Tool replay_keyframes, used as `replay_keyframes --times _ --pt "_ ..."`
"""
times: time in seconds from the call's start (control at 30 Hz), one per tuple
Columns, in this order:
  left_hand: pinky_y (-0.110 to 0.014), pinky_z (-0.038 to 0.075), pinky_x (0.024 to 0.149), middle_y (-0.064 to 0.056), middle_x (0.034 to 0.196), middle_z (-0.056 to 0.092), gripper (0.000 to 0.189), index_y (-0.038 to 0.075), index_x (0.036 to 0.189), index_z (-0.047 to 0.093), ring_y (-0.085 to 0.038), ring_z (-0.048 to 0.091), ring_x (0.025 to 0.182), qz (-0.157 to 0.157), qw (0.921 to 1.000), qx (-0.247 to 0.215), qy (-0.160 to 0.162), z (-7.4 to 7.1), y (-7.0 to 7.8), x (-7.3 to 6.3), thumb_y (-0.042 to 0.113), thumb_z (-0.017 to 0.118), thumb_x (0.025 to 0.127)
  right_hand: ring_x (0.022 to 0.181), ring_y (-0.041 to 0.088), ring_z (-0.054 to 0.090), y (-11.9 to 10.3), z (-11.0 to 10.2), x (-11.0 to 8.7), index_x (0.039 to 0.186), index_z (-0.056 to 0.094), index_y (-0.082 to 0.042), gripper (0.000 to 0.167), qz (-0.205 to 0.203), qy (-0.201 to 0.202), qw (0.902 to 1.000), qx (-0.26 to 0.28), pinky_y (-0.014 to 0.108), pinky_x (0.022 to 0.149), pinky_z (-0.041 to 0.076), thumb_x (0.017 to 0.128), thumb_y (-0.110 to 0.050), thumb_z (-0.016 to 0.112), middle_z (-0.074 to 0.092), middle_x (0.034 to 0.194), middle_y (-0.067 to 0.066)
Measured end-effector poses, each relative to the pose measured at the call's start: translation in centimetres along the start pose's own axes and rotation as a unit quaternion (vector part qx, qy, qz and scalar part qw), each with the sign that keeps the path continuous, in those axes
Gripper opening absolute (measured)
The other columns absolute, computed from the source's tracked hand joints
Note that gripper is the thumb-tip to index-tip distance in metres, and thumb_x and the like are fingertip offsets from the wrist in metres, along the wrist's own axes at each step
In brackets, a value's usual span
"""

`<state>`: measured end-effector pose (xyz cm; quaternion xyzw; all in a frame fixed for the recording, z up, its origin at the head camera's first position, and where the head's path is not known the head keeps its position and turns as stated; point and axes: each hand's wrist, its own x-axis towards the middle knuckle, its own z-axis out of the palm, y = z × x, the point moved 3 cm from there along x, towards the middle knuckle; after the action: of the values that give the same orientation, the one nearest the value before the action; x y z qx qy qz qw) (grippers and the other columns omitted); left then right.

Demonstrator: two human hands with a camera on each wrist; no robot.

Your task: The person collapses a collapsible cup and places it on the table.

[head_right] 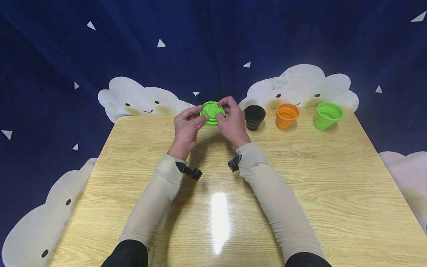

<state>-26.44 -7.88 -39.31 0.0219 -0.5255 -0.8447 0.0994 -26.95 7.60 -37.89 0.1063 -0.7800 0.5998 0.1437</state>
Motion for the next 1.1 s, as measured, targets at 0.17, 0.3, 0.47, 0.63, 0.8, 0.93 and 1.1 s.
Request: replay_keyframes --times 0.17,0.3,0.47,0.63,0.8,0.93,1.1 --pt "-0.025 0.058 0.065 -0.009 0.087 0.071 0.03 -0.005 0.105 0.076 -0.015 0.065 0.076 -0.015 0.9993 -0.031 -0.011 0.0 0.0 0.0 -0.02 0.071 0.079 0.051 0.006 0.046 -0.1 -0.2 0.0 0.109 0.061 -0.007 0.03 0.013 0.003 0.9999 0.011 0.019 0.045 0.035 0.085 0.009 0.056 0.07 0.081 0.011" --pt "-0.028 0.06 0.068 -0.01 0.088 0.071 0.023 -0.002 0.101 0.078 -0.017 0.068 0.079 -0.008 0.9984 -0.052 -0.022 -0.1 0.1 0.0 -0.016 0.072 0.083 0.054 0.009 0.047 -0.2 -0.3 0.0 0.109 0.063 -0.006 0.03 0.018 -0.004 0.9996 0.02 0.02 0.047 0.036 0.085 0.01 0.056 0.07 0.084 0.013" --pt "-0.027 0.06 0.067 -0.007 0.084 0.072 0.019 -0.002 0.096 0.079 -0.014 0.068 0.076 0.036 0.999 -0.017 -0.021 0.0 0.1 0.1 -0.015 0.073 0.083 0.067 0.013 0.055 -0.5 -0.3 -0.1 0.111 0.066 -0.004 0.031 0.006 -0.022 0.9992 0.032 0.021 0.054 0.041 0.087 0.012 0.055 0.071 0.094 0.015" --pt "-0.025 0.059 0.066 -0.007 0.085 0.073 0.016 -0.012 0.101 0.074 -0.011 0.067 0.074 0.085 0.9954 0.039 -0.023 0.2 0.4 0.1 -0.013 0.071 0.085 0.073 0.016 0.058 -0.8 -0.3 -0.3 0.117 0.066 -0.006 0.036 -0.004 -0.047 0.9977 0.05 0.021 0.058 0.045 0.089 0.013 0.053 0.069 0.102 0.016" --pt "-0.024 0.057 0.065 -0.008 0.085 0.072 0.016 -0.011 0.101 0.074 -0.012 0.064 0.072 0.09 0.9912 0.092 -0.029 0.3 1.0 0.0 -0.013 0.067 0.087 0.072 0.02 0.054 -2.4 -0.5 -0.8 0.122 0.064 0.0 0.038 -0.008 -0.075 0.9959 0.05 0.021 0.058 0.042 0.09 0.016 0.05 0.067 0.109 0.022" --pt "-0.025 0.057 0.065 -0.01 0.085 0.072 0.016 -0.011 0.101 0.074 -0.014 0.064 0.071 0.077 0.9877 0.127 -0.048 0.1 1.2 0.0 -0.013 0.065 0.088 0.072 0.021 0.053 -1.3 -0.4 -0.6 0.124 0.065 -0.003 0.043 -0.018 -0.104 0.9931 0.051 0.021 0.058 0.041 0.089 0.016 0.05 0.067 0.115 0.02" --pt "-0.026 0.057 0.066 -0.016 0.09 0.072 0.016 -0.009 0.102 0.075 -0.015 0.063 0.073 0.081 0.98 0.165 -0.075 -0.2 1.6 0.0 -0.012 0.064 0.09 0.076 0.022 0.056 -0.6 -0.2 -0.5 0.124 0.066 -0.008 0.044 -0.029 -0.113 0.9918 0.052 0.023 0.061 0.044 0.09 0.015 0.051 0.068 0.119 0.014"
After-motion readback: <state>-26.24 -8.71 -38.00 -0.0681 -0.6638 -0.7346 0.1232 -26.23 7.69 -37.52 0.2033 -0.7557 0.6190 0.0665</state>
